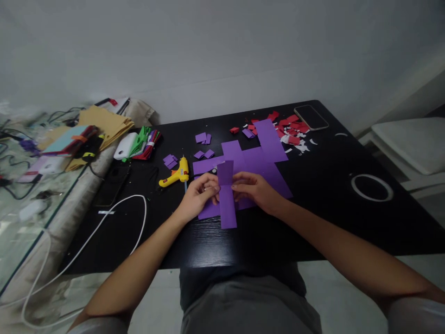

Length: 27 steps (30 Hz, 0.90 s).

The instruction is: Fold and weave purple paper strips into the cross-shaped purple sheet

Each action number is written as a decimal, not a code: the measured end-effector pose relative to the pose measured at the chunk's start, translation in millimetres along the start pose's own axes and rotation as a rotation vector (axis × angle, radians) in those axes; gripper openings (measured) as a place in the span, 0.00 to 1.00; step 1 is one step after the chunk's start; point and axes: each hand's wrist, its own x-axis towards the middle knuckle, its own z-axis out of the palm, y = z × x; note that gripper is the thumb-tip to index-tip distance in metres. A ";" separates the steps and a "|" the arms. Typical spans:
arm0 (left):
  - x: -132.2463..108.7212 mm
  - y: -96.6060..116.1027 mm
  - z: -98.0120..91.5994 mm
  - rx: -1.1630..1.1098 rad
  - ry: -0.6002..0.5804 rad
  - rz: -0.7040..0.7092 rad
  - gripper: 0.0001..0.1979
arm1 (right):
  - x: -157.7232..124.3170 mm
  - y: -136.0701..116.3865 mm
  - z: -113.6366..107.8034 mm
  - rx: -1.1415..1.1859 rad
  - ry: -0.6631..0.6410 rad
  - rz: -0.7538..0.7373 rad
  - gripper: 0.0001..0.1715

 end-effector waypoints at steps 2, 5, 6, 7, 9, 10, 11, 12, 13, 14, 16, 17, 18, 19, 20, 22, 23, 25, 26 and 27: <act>-0.5 0.7 0.1 -0.004 -0.007 0.000 0.11 | 0.6 1.1 -0.6 -0.009 -0.003 -0.012 0.14; -0.9 1.6 -0.4 0.019 -0.008 0.013 0.09 | 0.1 0.8 -0.5 -0.038 -0.010 -0.040 0.11; -0.8 1.9 -0.6 0.030 -0.009 0.017 0.09 | -0.4 0.2 -0.2 -0.048 -0.012 -0.045 0.10; -0.8 2.0 -0.9 0.041 -0.009 0.019 0.08 | -1.0 -0.5 0.1 -0.059 -0.013 -0.046 0.08; -0.6 1.7 -1.7 0.061 -0.004 0.019 0.08 | -2.2 -2.0 0.5 -0.078 -0.006 -0.042 0.08; -0.5 1.3 -2.2 0.070 -0.001 0.017 0.08 | -2.7 -2.7 0.6 -0.089 -0.001 -0.040 0.08; -0.5 0.7 -2.7 0.079 0.003 0.015 0.09 | -3.1 -3.3 0.6 -0.098 0.004 -0.040 0.08; -0.6 0.0 -3.2 0.086 0.005 0.014 0.09 | -3.3 -3.7 0.6 -0.107 0.010 -0.043 0.08; -0.6 -0.7 -3.7 0.090 0.005 0.014 0.09 | -3.5 -4.0 0.5 -0.115 0.015 -0.047 0.08; -0.7 -1.3 -4.0 0.091 0.003 0.015 0.09 | -3.5 -4.2 0.5 -0.122 0.016 -0.049 0.09; -0.9 -2.1 -3.8 0.089 -0.002 0.017 0.09 | -3.6 -4.4 0.8 -0.139 0.016 -0.055 0.10; -1.0 -2.1 -3.4 0.088 -0.005 0.015 0.10 | -3.7 -4.5 1.2 -0.146 0.015 -0.056 0.10; -1.2 -1.9 -2.7 0.087 -0.005 0.010 0.10 | -3.9 -4.7 1.8 -0.151 0.014 -0.056 0.10; -1.3 -1.5 -2.0 0.085 -0.003 0.003 0.10 | -4.1 -5.2 2.4 -0.152 0.016 -0.056 0.11; -1.4 -0.9 -1.3 0.085 0.005 0.000 0.10 | -4.5 -5.8 3.0 -0.150 0.022 -0.058 0.12; -1.6 0.1 -0.9 0.090 0.053 0.011 0.10 | -4.9 -7.6 3.5 -0.133 0.065 -0.073 0.17; -1.6 0.3 -1.3 0.094 0.094 0.023 0.10 | -4.8 -8.7 3.2 -0.117 0.106 -0.092 0.20; -1.3 -0.1 -3.8 0.095 0.195 0.058 0.09 | -3.4 -10.8 1.0 -0.070 0.214 -0.146 0.24; -1.1 -0.8 -5.5 0.089 0.246 0.077 0.08 | -2.3 -11.6 -0.7 -0.046 0.270 -0.173 0.25; -0.9 -1.7 -7.4 0.080 0.288 0.096 0.08 | -0.9 -12.3 -2.5 -0.025 0.316 -0.192 0.24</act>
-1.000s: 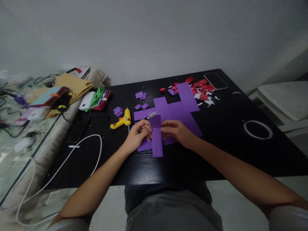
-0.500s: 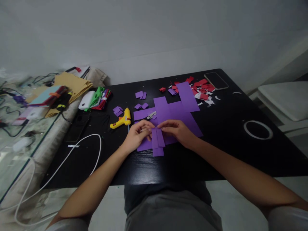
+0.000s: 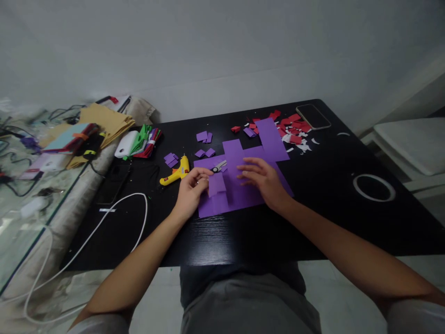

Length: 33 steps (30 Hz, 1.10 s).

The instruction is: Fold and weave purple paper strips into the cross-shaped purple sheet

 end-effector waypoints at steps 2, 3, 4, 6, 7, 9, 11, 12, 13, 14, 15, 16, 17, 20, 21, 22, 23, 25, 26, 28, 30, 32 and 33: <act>0.9 -1.6 -2.4 -0.012 0.057 0.026 0.07 | 3.6 0.3 -2.4 0.016 0.064 -0.007 0.24; 1.0 -1.8 -2.8 -0.011 0.066 0.032 0.07 | 4.9 0.6 -3.2 0.017 0.084 -0.005 0.24; 0.8 -1.4 -2.5 -0.007 0.064 0.031 0.07 | 5.6 1.1 -3.6 0.016 0.095 -0.001 0.24; -0.5 1.0 -0.6 0.011 0.026 0.024 0.07 | 5.4 2.0 -3.6 0.016 0.088 0.004 0.24; -1.4 2.7 0.9 0.023 -0.001 0.021 0.07 | 4.5 2.4 -3.1 0.010 0.065 0.007 0.24; -3.5 5.5 4.0 0.050 -0.057 0.018 0.09 | 1.8 3.1 -1.5 -0.025 -0.017 0.013 0.22; -5.4 6.4 6.4 0.069 -0.106 0.015 0.11 | -1.4 4.1 0.4 -0.081 -0.114 0.020 0.18; -6.1 6.0 7.3 0.077 -0.122 0.017 0.12 | -2.7 4.8 1.3 -0.109 -0.158 0.022 0.16; -6.6 5.2 7.9 0.086 -0.133 0.023 0.13 | -3.8 5.7 2.2 -0.132 -0.195 0.019 0.14; -6.9 4.1 8.2 0.099 -0.141 0.030 0.13 | -4.5 6.6 2.8 -0.151 -0.225 0.008 0.13; -7.1 2.9 8.4 0.115 -0.147 0.038 0.14 | -4.8 7.7 3.3 -0.166 -0.251 -0.009 0.13; -7.1 1.7 8.4 0.131 -0.151 0.044 0.15 | -4.8 8.7 3.6 -0.179 -0.273 -0.033 0.12; -7.1 0.7 8.3 0.144 -0.154 0.047 0.15 | -4.5 9.6 3.7 -0.189 -0.289 -0.060 0.12; -6.9 -1.3 7.5 0.168 -0.162 0.052 0.15 | -3.0 11.8 3.2 -0.195 -0.307 -0.112 0.12; -6.8 -1.6 7.2 0.173 -0.164 0.053 0.14 | -2.6 12.4 2.9 -0.195 -0.308 -0.114 0.12; -6.8 -1.9 6.9 0.177 -0.166 0.053 0.14 | -2.2 12.9 2.6 -0.193 -0.307 -0.112 0.12; -6.8 -2.0 6.8 0.179 -0.167 0.052 0.14 | -2.0 13.3 2.3 -0.190 -0.307 -0.107 0.12; -6.8 -2.3 6.6 0.178 -0.169 0.047 0.14 | -1.7 13.8 1.7 -0.174 -0.307 -0.094 0.12; -6.8 -2.4 6.7 0.177 -0.168 0.045 0.14 | -1.7 14.0 1.4 -0.166 -0.310 -0.091 0.12; -6.7 -2.6 7.1 0.172 -0.166 0.045 0.13 | -1.8 13.8 0.9 -0.166 -0.324 -0.097 0.13; -6.5 -3.2 7.5 0.166 -0.166 0.049 0.13 | -2.4 13.0 0.9 -0.197 -0.322 -0.114 0.13; -6.4 -4.1 7.6 0.160 -0.162 0.051 0.13 | -3.5 11.6 1.6 -0.234 -0.304 -0.124 0.12; -6.3 -4.7 7.5 0.160 -0.160 0.051 0.13 | -4.2 10.9 2.0 -0.246 -0.294 -0.123 0.11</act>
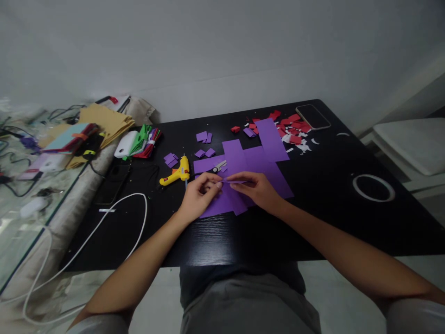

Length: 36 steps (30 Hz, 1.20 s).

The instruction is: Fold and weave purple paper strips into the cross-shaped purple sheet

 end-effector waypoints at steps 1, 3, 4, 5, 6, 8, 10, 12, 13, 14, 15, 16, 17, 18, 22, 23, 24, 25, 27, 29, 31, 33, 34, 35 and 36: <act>-0.1 -0.6 0.0 0.001 0.002 -0.001 0.13 | -0.4 -1.0 0.4 -0.005 0.005 0.005 0.11; -0.3 -1.6 -0.2 0.006 0.004 -0.004 0.14 | -1.0 -2.9 1.1 -0.004 0.002 0.014 0.12; -0.5 -1.9 -0.4 0.011 0.003 -0.003 0.14 | -1.2 -3.8 1.4 -0.001 0.000 0.016 0.12; -0.6 -1.9 -0.4 0.018 0.002 0.001 0.14 | -1.3 -4.6 1.5 0.001 -0.003 0.018 0.12; -0.7 -1.7 -0.5 0.029 0.003 0.007 0.14 | -1.4 -5.4 1.6 0.004 -0.003 0.017 0.13; -0.8 -0.9 -0.4 0.065 0.015 0.030 0.13 | -1.7 -6.6 1.8 0.011 -0.004 0.010 0.13; -0.7 0.0 -0.3 0.116 0.040 0.066 0.11 | -1.9 -7.1 1.9 0.020 -0.005 0.007 0.13; -0.6 0.3 -0.2 0.166 0.059 0.098 0.10 | -1.9 -6.5 2.2 0.030 -0.010 0.016 0.12; -0.6 0.1 -0.1 0.187 0.062 0.113 0.09 | -1.8 -5.7 2.4 0.037 -0.010 0.020 0.12; -0.7 -0.4 -0.1 0.206 0.062 0.125 0.09 | -1.6 -4.6 2.6 0.047 -0.006 0.024 0.12; -0.8 -1.1 -0.2 0.221 0.060 0.137 0.09 | -1.3 -3.4 2.8 0.062 0.002 0.026 0.13; -0.9 -2.1 -0.3 0.233 0.058 0.147 0.08 | -1.0 -2.2 3.0 0.077 0.014 0.027 0.14; -1.1 -3.2 -0.4 0.242 0.058 0.157 0.08 | -0.7 -1.3 3.3 0.090 0.026 0.032 0.15; -1.3 -4.4 -0.5 0.248 0.056 0.166 0.09 | -0.4 -0.6 3.5 0.097 0.036 0.043 0.16; -2.0 -7.5 -0.6 0.261 0.045 0.200 0.09 | -0.3 -1.9 4.3 0.094 0.059 0.099 0.23; -2.1 -7.3 -0.6 0.265 0.044 0.208 0.09 | -0.5 -2.8 4.4 0.094 0.065 0.102 0.24; -2.2 -6.7 -0.5 0.271 0.044 0.214 0.09 | -0.9 -3.9 4.3 0.090 0.070 0.099 0.24; -2.4 -5.7 -0.3 0.277 0.047 0.218 0.08 | -1.2 -4.8 4.1 0.081 0.072 0.092 0.24; -2.8 -3.0 -0.2 0.292 0.050 0.227 0.08 | -2.0 -6.0 3.4 0.042 0.072 0.073 0.23; -3.4 -0.5 -0.1 0.306 0.052 0.234 0.08 | -2.5 -5.9 2.5 0.005 0.062 0.051 0.20; -3.9 0.6 -0.4 0.308 0.047 0.232 0.08 | -2.4 -4.5 1.6 0.001 0.049 0.027 0.15; -4.2 0.1 -1.0 0.293 0.031 0.228 0.08 | -1.7 -2.5 0.7 0.008 0.040 0.000 0.12; -4.2 -0.7 -1.5 0.287 0.023 0.230 0.07 | -1.3 -1.5 0.2 0.012 0.038 -0.013 0.12; -4.2 -1.7 -1.9 0.284 0.016 0.237 0.07 | -0.9 -0.7 -0.3 0.017 0.030 -0.020 0.12; -4.2 -2.6 -2.5 0.289 0.011 0.247 0.06 | -0.7 -0.2 -0.9 0.022 0.020 -0.022 0.12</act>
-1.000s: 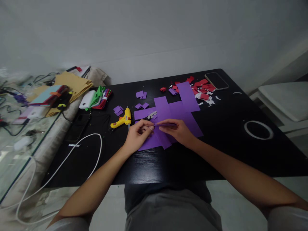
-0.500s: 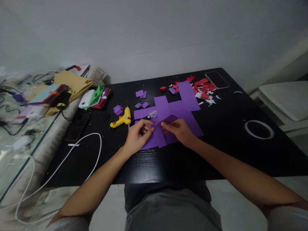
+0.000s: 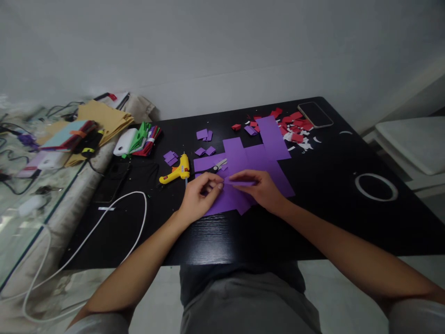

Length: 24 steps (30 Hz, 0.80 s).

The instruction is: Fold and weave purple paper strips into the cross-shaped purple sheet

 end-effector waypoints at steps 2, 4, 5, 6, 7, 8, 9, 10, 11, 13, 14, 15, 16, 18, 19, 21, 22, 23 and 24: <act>-0.2 -1.6 -0.6 0.025 -0.005 0.026 0.06 | 0.1 0.2 -0.8 0.010 -0.010 0.005 0.10; 0.0 -2.0 -1.4 0.048 -0.006 0.036 0.05 | -0.3 -0.7 -1.0 0.016 -0.001 0.024 0.08; 0.1 -1.7 -1.9 0.052 -0.006 0.031 0.05 | -0.7 -1.4 -0.9 0.022 0.007 0.037 0.08; 0.3 -1.2 -2.3 0.052 -0.008 0.025 0.06 | -1.0 -2.0 -0.6 0.034 0.012 0.054 0.08; 0.4 -0.5 -2.8 0.046 -0.010 0.018 0.06 | -1.3 -2.4 -0.3 0.049 0.008 0.072 0.08; 0.5 0.3 -3.2 0.036 -0.014 0.014 0.07 | -1.5 -2.5 0.1 0.061 0.003 0.084 0.08; 0.5 1.1 -3.6 0.026 -0.020 0.014 0.08 | -1.6 -2.4 0.5 0.066 -0.001 0.090 0.09; 0.5 1.8 -3.9 0.021 -0.025 0.018 0.08 | -1.5 -1.9 0.9 0.067 0.000 0.090 0.10; 0.6 2.3 -4.2 0.023 -0.027 0.024 0.08 | -1.2 -1.3 1.4 0.066 0.004 0.090 0.12; 0.6 3.1 -4.6 0.049 -0.030 0.039 0.08 | -0.6 0.0 2.3 0.070 0.009 0.101 0.17; 0.6 3.2 -4.8 0.065 -0.032 0.047 0.08 | -0.4 0.4 2.7 0.074 0.004 0.114 0.17; 0.7 3.2 -4.9 0.079 -0.032 0.055 0.08 | -0.2 0.5 3.0 0.079 -0.006 0.127 0.16; 0.7 3.1 -5.0 0.089 -0.032 0.060 0.08 | 0.0 0.2 3.4 0.082 -0.015 0.138 0.15; 0.7 2.4 -4.8 0.097 -0.028 0.064 0.07 | -0.1 -1.0 3.8 0.092 -0.030 0.150 0.13; 0.7 2.0 -4.6 0.096 -0.025 0.059 0.07 | -0.2 -1.7 4.0 0.099 -0.035 0.154 0.12; 0.6 0.8 -3.7 0.088 -0.021 0.043 0.06 | -0.6 -2.7 4.1 0.110 -0.044 0.160 0.12; 0.6 0.2 -3.1 0.081 -0.020 0.036 0.05 | -0.8 -3.0 4.1 0.112 -0.048 0.160 0.12; 0.5 -0.5 -2.5 0.074 -0.019 0.033 0.05 | -1.0 -3.0 4.2 0.114 -0.051 0.159 0.12; 0.4 -1.1 -1.9 0.069 -0.018 0.032 0.05 | -1.1 -2.9 4.2 0.116 -0.051 0.157 0.11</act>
